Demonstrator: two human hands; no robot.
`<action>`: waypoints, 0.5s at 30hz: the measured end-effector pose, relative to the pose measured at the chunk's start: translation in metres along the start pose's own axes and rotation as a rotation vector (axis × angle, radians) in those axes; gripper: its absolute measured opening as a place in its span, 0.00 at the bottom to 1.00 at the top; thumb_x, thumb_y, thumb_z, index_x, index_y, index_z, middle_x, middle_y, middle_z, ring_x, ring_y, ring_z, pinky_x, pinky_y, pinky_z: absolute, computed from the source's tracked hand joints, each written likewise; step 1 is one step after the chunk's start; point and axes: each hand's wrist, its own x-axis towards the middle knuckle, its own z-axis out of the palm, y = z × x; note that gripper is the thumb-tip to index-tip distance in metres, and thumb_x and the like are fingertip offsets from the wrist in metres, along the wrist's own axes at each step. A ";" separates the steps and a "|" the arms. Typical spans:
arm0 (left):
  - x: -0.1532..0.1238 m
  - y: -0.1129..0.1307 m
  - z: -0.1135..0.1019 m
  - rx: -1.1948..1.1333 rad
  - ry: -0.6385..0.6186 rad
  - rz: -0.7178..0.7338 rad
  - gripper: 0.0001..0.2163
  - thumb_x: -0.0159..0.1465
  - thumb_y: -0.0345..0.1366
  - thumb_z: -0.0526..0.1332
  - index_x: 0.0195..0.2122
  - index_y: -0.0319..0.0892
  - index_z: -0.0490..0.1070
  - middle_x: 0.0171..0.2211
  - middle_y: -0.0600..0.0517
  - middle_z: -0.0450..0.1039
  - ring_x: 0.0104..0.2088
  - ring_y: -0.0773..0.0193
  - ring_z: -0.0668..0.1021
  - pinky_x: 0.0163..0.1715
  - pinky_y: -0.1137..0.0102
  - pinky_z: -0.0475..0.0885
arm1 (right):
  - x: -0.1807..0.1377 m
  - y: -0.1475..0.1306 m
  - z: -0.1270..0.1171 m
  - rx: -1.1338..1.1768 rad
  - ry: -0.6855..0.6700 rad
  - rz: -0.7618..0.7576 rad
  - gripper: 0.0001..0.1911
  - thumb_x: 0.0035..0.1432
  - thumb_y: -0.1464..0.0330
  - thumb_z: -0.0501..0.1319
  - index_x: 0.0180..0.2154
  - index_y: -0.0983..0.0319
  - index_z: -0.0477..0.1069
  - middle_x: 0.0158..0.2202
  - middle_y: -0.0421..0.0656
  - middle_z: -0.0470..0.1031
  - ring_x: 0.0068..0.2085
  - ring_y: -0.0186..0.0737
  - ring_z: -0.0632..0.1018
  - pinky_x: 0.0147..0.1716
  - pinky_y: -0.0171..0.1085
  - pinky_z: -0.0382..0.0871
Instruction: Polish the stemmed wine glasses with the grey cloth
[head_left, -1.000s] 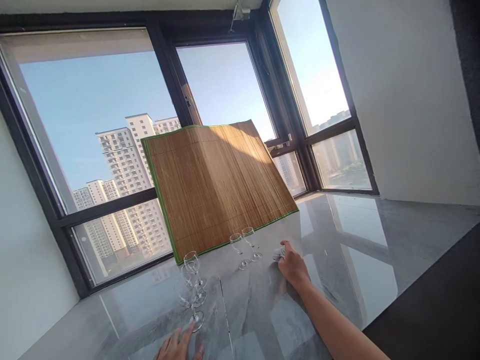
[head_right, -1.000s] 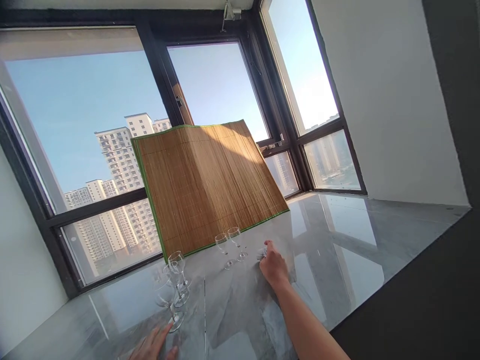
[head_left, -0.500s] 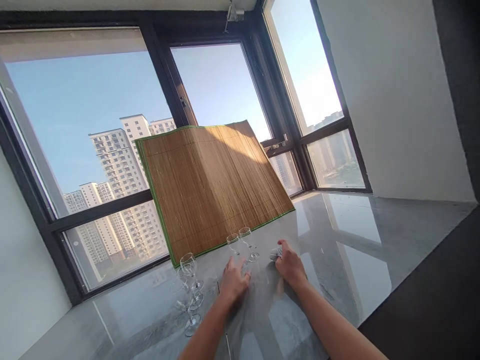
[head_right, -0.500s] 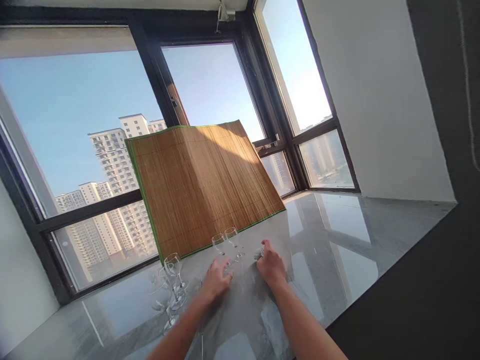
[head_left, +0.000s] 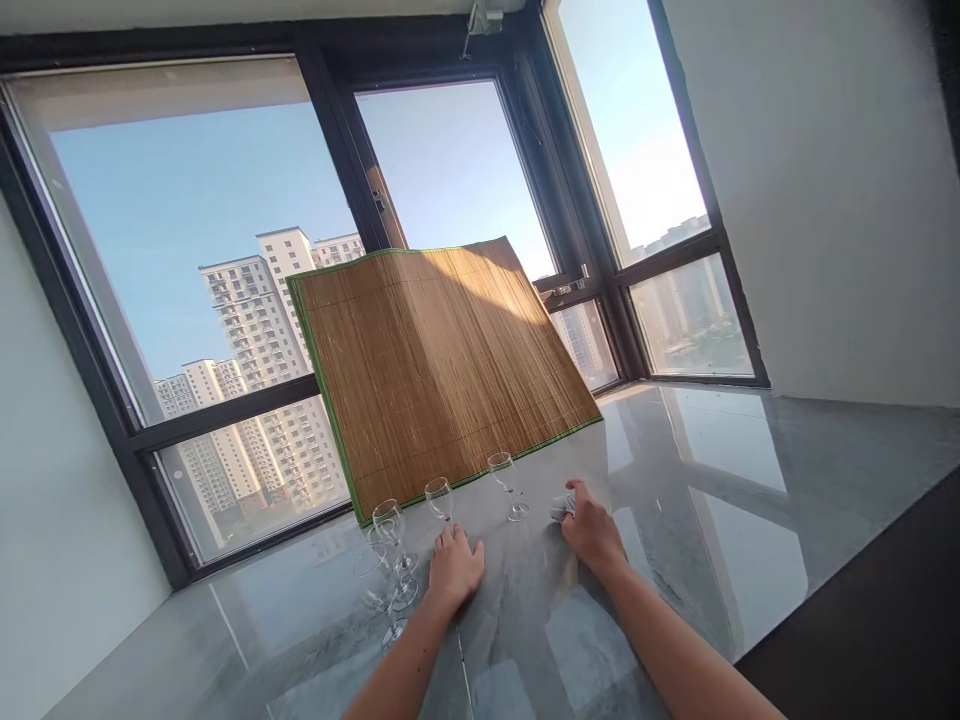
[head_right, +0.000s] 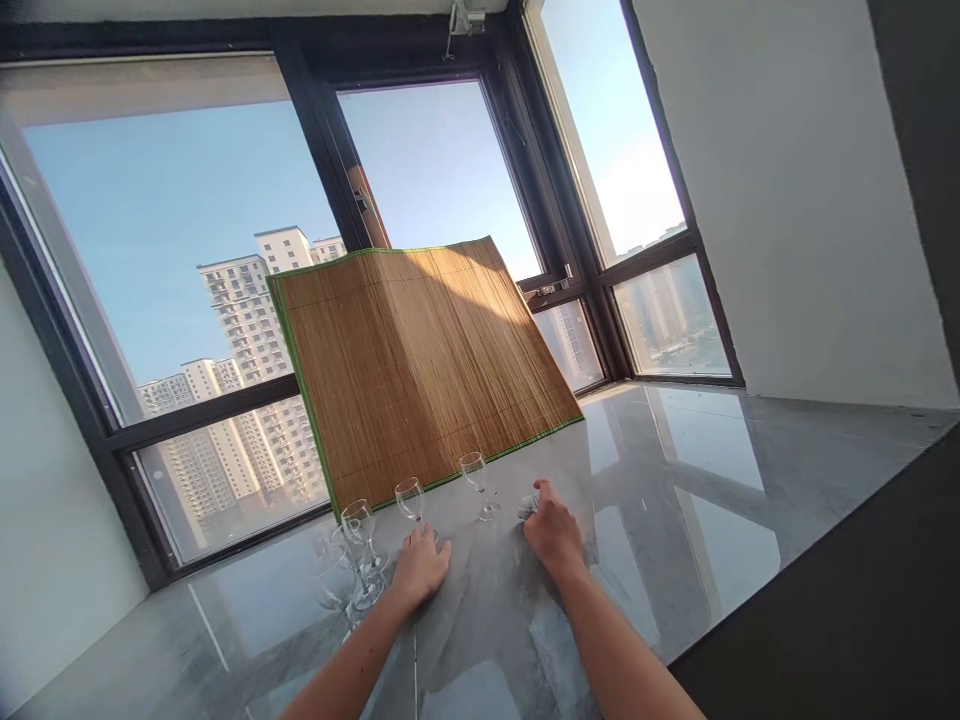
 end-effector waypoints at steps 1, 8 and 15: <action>0.001 -0.002 0.000 0.003 0.017 -0.033 0.29 0.65 0.45 0.52 0.63 0.31 0.58 0.63 0.35 0.59 0.63 0.48 0.63 0.60 0.61 0.57 | 0.000 0.000 0.000 0.001 -0.001 0.001 0.24 0.53 0.79 0.51 0.52 0.61 0.62 0.50 0.49 0.75 0.44 0.44 0.77 0.37 0.36 0.59; 0.006 -0.012 -0.001 0.010 0.062 -0.080 0.30 0.64 0.42 0.53 0.64 0.29 0.56 0.63 0.32 0.58 0.63 0.47 0.63 0.60 0.62 0.56 | 0.000 0.000 0.000 -0.013 -0.006 0.007 0.25 0.52 0.79 0.51 0.53 0.61 0.62 0.49 0.50 0.75 0.43 0.45 0.78 0.37 0.37 0.59; 0.007 -0.012 0.005 -0.102 0.047 -0.054 0.28 0.65 0.44 0.52 0.62 0.32 0.59 0.65 0.35 0.56 0.64 0.51 0.62 0.62 0.65 0.55 | 0.002 0.004 0.004 0.030 0.002 -0.018 0.24 0.54 0.79 0.51 0.53 0.62 0.62 0.49 0.50 0.75 0.43 0.45 0.78 0.37 0.36 0.59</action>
